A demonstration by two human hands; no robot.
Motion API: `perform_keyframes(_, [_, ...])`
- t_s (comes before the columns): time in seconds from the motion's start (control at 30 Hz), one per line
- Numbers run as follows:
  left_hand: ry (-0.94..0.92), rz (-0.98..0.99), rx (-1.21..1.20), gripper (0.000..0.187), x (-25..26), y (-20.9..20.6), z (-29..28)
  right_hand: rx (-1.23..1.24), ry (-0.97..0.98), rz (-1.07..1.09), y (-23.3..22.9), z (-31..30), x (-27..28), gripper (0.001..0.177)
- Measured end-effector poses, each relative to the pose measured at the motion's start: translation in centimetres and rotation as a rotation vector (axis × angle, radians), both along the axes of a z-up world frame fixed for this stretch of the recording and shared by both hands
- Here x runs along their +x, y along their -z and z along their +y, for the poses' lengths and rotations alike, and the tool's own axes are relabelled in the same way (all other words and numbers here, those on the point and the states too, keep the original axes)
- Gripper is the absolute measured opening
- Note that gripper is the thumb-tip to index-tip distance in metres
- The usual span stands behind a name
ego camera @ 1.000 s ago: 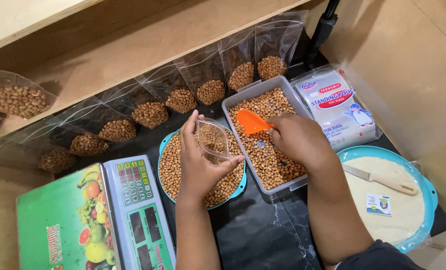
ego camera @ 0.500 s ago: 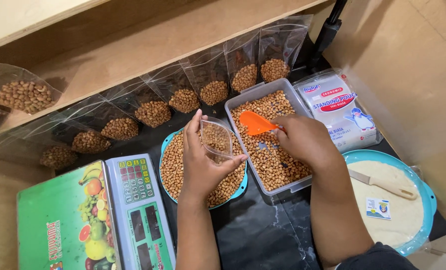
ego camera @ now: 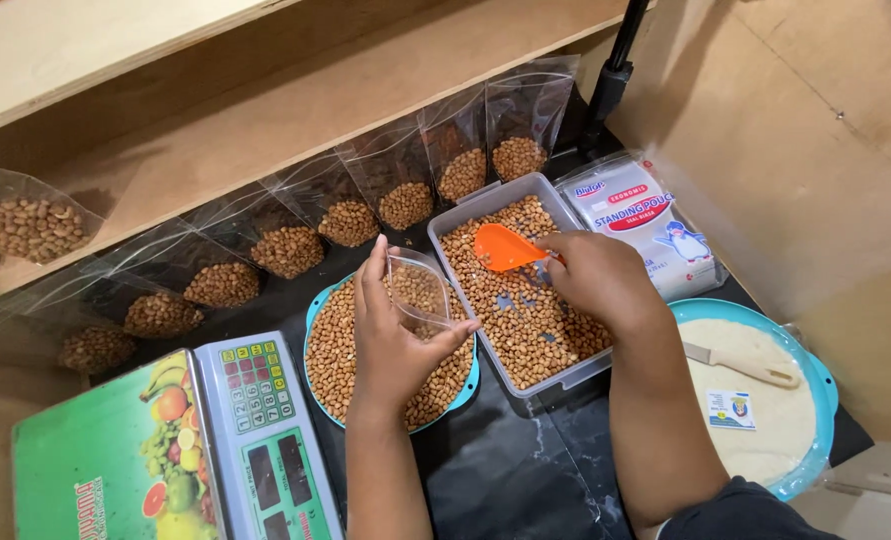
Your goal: Scoop roasted peanuts from a large container into individual plastic pouches using a spoon.
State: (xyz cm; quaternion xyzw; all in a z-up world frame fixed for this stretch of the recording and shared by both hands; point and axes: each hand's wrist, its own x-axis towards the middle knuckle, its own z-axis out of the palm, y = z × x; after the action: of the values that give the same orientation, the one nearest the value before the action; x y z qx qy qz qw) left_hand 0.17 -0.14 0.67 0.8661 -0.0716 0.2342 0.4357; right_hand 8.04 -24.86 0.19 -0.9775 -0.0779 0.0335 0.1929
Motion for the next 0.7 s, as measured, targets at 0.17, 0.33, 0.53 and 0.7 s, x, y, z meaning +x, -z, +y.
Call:
perform_keyframes(0.17, [0.007,0.037,-0.012,0.13,0.0,-0.2,-0.1,-0.012,0.02,-0.004,-0.4,0.0,0.0,0.033])
perform_keyframes(0.33, [0.004,0.065,-0.014,0.133,0.0,-0.3,-0.2,-0.041,0.042,0.01,-0.3,-0.1,0.1,0.034])
perform_keyframes(0.53, [-0.003,0.104,0.01,0.137,0.1,-0.4,-0.3,-0.022,-0.016,0.004,0.6,-0.2,0.2,0.032])
perform_keyframes(0.7, [0.012,0.082,-0.007,0.138,0.1,-0.1,-0.3,-0.052,-0.052,0.08,0.2,0.1,0.1,0.034])
